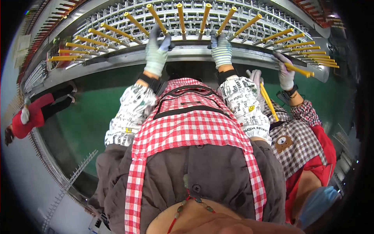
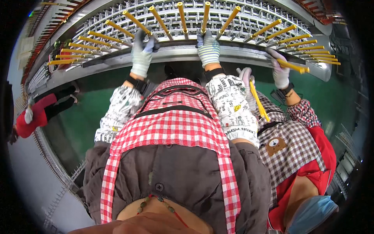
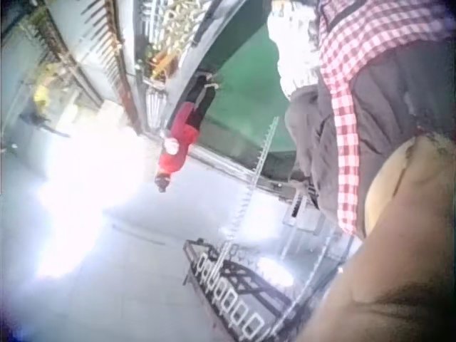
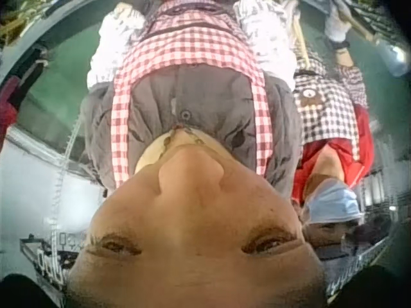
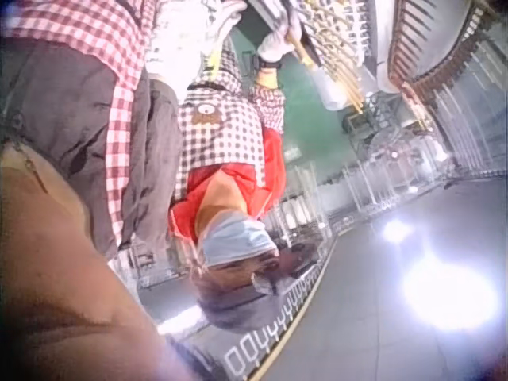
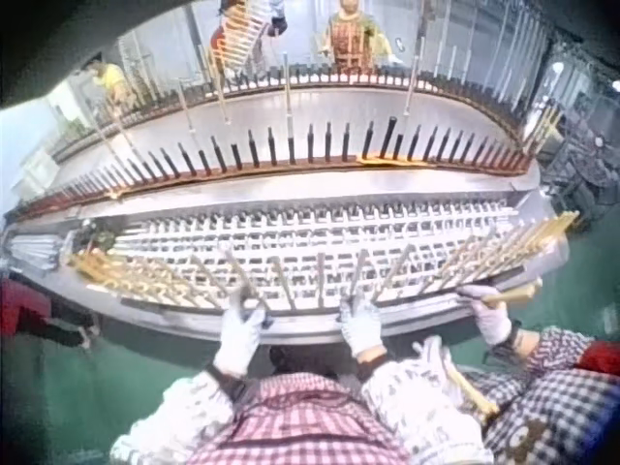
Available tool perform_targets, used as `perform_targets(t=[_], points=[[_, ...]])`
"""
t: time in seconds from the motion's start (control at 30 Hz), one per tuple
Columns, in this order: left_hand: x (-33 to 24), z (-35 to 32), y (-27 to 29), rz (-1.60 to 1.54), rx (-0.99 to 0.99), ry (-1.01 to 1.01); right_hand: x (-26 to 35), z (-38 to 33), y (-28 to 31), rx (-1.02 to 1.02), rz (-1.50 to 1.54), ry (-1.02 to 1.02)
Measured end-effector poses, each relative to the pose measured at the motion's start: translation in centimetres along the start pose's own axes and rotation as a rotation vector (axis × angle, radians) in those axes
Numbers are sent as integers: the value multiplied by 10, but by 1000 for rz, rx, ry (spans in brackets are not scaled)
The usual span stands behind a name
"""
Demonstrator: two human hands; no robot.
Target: Inserting yellow plastic tubes into a large industrial processing machine on a factory floor.
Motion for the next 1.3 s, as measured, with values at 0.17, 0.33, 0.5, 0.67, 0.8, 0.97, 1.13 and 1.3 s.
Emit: perform_targets(t=[0.17, 0.33, 0.5, 0.67, 0.8, 0.97, 1.13, 1.3], points=[[21, 24, -21, 175, 70, 78, -14, 0, 6, -6, -19, -37], [41, 32, -29, 420, 28, 30, -2, -16, 31, -207, 65, 92], [48, -4, -17, 191, -47, -45, 16, -68, 28, -93, 194, 19], [114, -84, 47, 255, 284, 335, -43, -140, -38, 793, 14, -154], [128, -98, 129, 387, 318, 391, -53, -191, -74, 1163, -155, -84], [160, -106, 252, 503, 156, 488, 0, -200, -121, 1097, -156, 10], [163, -121, 248, 579, 241, 515, -2, -185, -112, 1022, -114, 5], [153, -119, 238, 729, 298, 462, 0, -154, -84, 696, -9, -81]])
Point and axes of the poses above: each hand's wrist, its own z-axis towards the middle knuckle, its own y-axis out of the back of the hand, x = y × z, the point moved 6 cm from there along z, towards the middle knuckle, and after that the axes turned 5 degrees about y, right-handed, at the moved point
